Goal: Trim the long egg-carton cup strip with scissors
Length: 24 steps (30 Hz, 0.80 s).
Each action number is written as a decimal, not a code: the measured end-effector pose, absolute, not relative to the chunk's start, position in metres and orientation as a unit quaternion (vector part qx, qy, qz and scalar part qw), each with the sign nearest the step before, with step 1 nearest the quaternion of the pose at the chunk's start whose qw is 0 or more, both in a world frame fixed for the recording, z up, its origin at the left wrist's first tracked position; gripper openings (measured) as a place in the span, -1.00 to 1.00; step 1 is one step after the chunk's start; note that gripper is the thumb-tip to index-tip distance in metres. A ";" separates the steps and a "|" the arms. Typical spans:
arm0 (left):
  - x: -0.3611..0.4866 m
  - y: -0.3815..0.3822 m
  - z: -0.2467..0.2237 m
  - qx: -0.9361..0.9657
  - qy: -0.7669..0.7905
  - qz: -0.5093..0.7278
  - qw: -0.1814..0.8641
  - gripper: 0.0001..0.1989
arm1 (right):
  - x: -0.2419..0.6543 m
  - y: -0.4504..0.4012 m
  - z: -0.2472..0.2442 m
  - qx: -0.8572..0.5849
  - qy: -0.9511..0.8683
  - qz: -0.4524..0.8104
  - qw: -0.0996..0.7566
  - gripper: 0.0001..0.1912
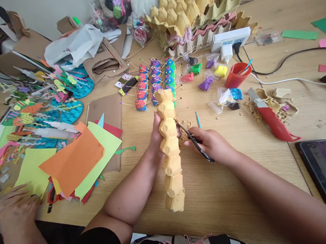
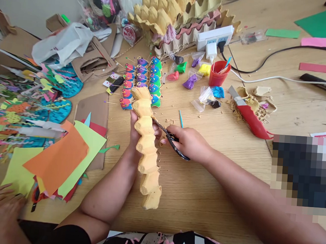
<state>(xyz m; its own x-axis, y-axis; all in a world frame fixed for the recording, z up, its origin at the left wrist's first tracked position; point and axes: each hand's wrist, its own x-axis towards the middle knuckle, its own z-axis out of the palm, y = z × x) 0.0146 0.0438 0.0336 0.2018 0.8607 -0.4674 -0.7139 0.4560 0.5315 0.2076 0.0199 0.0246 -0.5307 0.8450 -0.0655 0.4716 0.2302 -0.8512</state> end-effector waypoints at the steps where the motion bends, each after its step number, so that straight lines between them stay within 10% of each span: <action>1: 0.015 0.044 0.034 0.099 0.371 0.512 0.768 -0.16 | 0.207 0.020 0.025 -0.439 -0.757 0.437 0.208 -0.59; 24: -0.001 0.049 0.031 0.081 0.339 0.502 0.791 -0.44 | 0.217 0.020 0.033 -0.336 -0.693 0.598 0.223 -0.54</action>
